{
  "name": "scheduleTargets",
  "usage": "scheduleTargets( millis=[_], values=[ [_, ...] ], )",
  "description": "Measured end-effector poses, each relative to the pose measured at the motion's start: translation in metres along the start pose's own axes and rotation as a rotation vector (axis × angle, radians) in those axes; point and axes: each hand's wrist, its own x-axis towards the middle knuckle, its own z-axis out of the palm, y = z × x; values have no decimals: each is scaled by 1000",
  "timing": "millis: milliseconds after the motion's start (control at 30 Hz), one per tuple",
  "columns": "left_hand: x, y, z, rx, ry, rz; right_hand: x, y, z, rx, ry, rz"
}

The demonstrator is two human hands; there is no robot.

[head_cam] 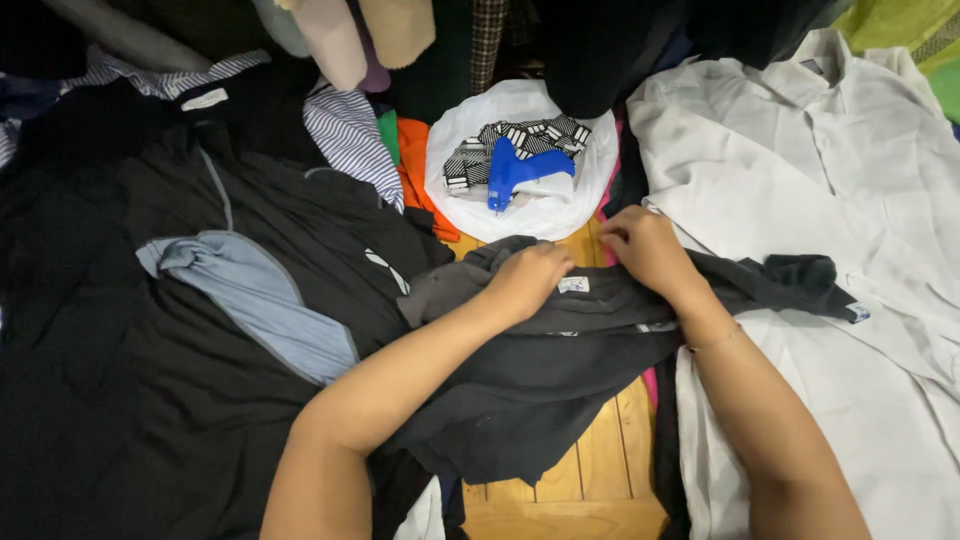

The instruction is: The person buttons a white shirt, folds it, and places it aside. They then pick up a black t-shirt, apply a patterned fabric piece to the collar area using a blue hot glue gun, and fold the t-shirt.

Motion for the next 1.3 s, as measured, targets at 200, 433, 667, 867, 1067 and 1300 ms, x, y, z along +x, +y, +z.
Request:
scheduleTargets(
  millis=[200,433,667,867,1067,1300],
  values=[
    [26,-10,-4,275,94,45,8,10,29,-33,-108,49],
    [33,-10,11,374,116,74,4,11,33,-49,-80,80],
    [42,-17,17,231,-40,-29,0,13,42,-281,-135,36],
    [35,-21,20,198,-21,-44,-6,22,61,-422,-15,-97],
    [30,-23,32,286,86,8,33,12,15,190,-6,49],
    [30,-15,41,591,245,194,72,16,32,125,161,79]
  ],
)
